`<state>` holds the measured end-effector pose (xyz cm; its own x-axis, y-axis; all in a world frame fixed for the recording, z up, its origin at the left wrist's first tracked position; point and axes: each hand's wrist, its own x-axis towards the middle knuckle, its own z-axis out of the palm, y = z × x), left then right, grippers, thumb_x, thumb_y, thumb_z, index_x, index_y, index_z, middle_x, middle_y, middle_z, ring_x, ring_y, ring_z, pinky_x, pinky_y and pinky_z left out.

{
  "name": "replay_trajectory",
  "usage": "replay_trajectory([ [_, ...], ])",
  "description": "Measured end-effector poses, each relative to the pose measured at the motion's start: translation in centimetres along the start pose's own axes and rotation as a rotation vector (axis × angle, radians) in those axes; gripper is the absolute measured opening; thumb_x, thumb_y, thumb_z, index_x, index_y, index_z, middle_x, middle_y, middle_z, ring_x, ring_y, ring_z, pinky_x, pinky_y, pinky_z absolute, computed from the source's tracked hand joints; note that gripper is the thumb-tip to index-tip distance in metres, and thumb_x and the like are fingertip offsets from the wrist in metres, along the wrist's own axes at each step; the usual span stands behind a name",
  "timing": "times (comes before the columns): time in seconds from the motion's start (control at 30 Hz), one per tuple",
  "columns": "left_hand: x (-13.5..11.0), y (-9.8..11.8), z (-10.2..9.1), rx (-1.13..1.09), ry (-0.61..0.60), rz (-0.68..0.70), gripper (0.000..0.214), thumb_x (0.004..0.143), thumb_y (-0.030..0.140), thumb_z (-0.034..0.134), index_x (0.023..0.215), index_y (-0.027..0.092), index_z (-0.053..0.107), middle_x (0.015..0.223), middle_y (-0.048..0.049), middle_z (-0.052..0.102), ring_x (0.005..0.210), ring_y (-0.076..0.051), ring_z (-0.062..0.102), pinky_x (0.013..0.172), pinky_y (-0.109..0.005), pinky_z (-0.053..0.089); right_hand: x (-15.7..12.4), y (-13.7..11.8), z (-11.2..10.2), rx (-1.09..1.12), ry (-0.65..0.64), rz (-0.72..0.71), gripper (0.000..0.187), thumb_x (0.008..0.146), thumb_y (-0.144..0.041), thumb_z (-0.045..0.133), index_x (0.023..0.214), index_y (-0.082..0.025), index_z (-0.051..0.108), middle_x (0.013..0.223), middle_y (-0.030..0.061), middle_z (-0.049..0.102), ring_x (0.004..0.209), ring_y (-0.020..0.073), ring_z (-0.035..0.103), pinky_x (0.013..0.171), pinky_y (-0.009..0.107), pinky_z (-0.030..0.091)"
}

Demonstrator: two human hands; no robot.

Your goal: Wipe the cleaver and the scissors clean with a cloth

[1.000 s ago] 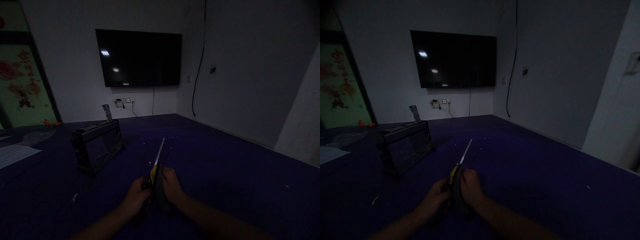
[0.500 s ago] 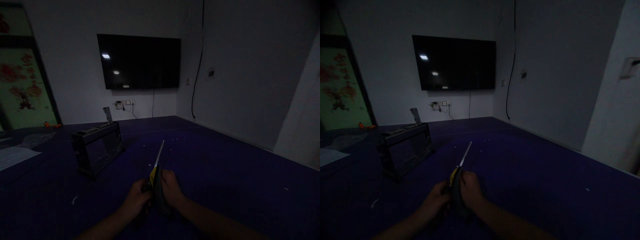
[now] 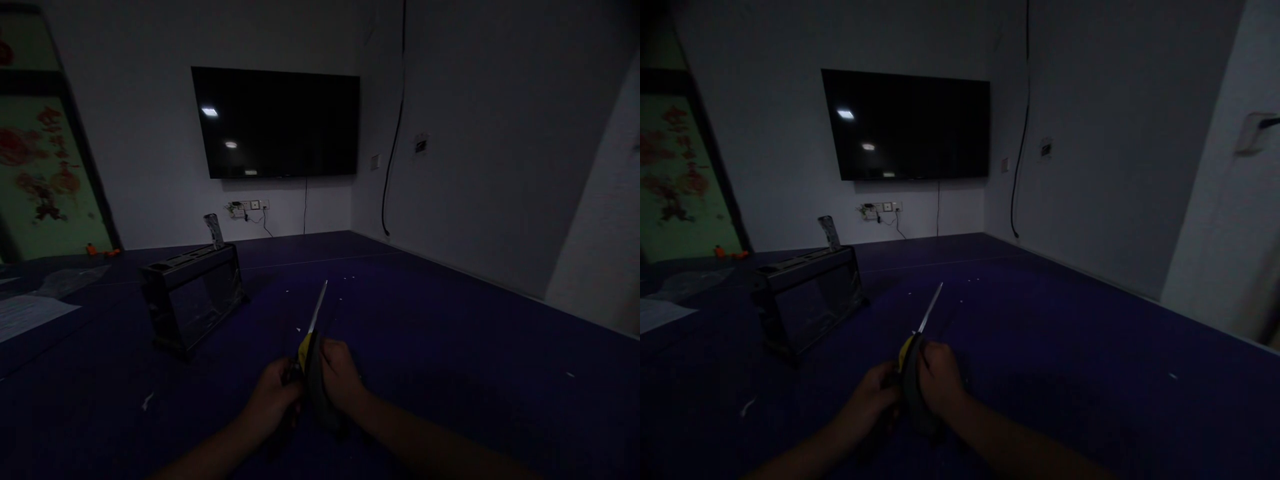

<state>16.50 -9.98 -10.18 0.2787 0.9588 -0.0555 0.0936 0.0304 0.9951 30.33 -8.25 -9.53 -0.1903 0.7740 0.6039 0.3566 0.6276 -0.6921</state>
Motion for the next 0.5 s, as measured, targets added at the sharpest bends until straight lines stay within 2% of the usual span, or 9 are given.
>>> replay_trajectory([
  [0.5, 0.08, -0.06, -0.02, 0.008, 0.018, -0.013, 0.015, 0.061, 0.022, 0.053, 0.074, 0.015, 0.048, 0.045, 0.0059, 0.048, 0.033, -0.007, 0.04, 0.033, -0.018, 0.031, 0.11, 0.66, 0.16, -0.114, -0.022, 0.048, 0.039, 0.084, -0.027, 0.032, 0.056, -0.015, 0.057, 0.056, 0.0035, 0.056, 0.051, 0.0122, 0.051, 0.048, 0.022, 0.037],
])
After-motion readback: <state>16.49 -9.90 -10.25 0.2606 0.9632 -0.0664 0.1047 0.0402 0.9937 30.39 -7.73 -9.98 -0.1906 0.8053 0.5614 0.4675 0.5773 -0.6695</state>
